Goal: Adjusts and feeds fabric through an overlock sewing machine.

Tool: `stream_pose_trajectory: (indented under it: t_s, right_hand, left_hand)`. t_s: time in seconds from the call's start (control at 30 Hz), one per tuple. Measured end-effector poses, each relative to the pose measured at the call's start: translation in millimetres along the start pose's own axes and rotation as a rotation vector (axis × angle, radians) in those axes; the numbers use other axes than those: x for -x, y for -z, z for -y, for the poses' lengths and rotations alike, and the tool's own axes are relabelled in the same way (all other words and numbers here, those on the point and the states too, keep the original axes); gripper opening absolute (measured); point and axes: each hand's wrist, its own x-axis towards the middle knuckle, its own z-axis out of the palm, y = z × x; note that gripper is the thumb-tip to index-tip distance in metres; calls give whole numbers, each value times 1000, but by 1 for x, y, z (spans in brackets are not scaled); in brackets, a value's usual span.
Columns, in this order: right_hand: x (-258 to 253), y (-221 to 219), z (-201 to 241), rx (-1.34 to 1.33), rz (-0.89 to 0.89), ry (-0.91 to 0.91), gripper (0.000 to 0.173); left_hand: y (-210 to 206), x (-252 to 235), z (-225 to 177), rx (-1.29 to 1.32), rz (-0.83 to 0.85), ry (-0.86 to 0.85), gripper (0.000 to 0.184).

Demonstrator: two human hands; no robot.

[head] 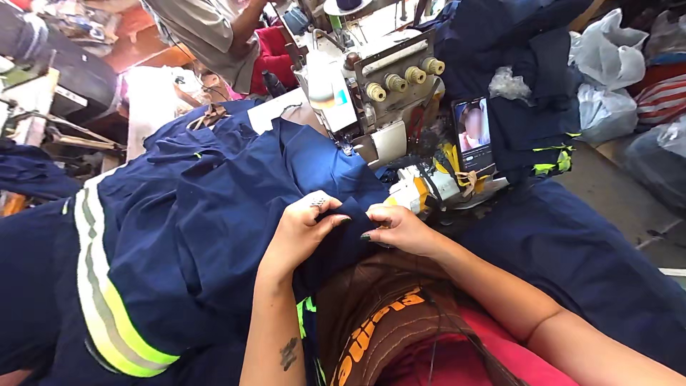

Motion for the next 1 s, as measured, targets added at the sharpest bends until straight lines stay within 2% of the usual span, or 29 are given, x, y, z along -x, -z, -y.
stream_pose_trajectory:
  t_s: [0.17,0.4,0.53,0.67,0.73,0.8,0.87,1.0]
  right_hand:
    - [-4,8,0,29,-145,3,7]
    - [-13,18,-2,143,-254,69,3]
    - [-33,22,-1,227,-374,101,7]
    - [-52,32,-30,367,-321,68,14]
    - [-50,36,-36,215,-258,16,12]
    - [-41,38,-30,-55,-192,-99,8]
    - [-28,37,-23,-268,-155,-221,12]
    - [-13,33,-18,-398,-188,-335,18]
  left_hand:
    - [-7,-15,-3,69,-65,-23,8]
    - [-14,-31,-1,105,-128,-57,7]
    - [-10,-52,-7,48,-216,-42,9]
    - [-16,-80,24,-111,-265,40,10]
    - [-18,-86,42,-160,-275,104,8]
    - [-16,-88,48,-147,-279,128,9]
    - [-15,-87,50,-150,-253,134,11]
    - [-13,-88,47,-181,-230,153,12]
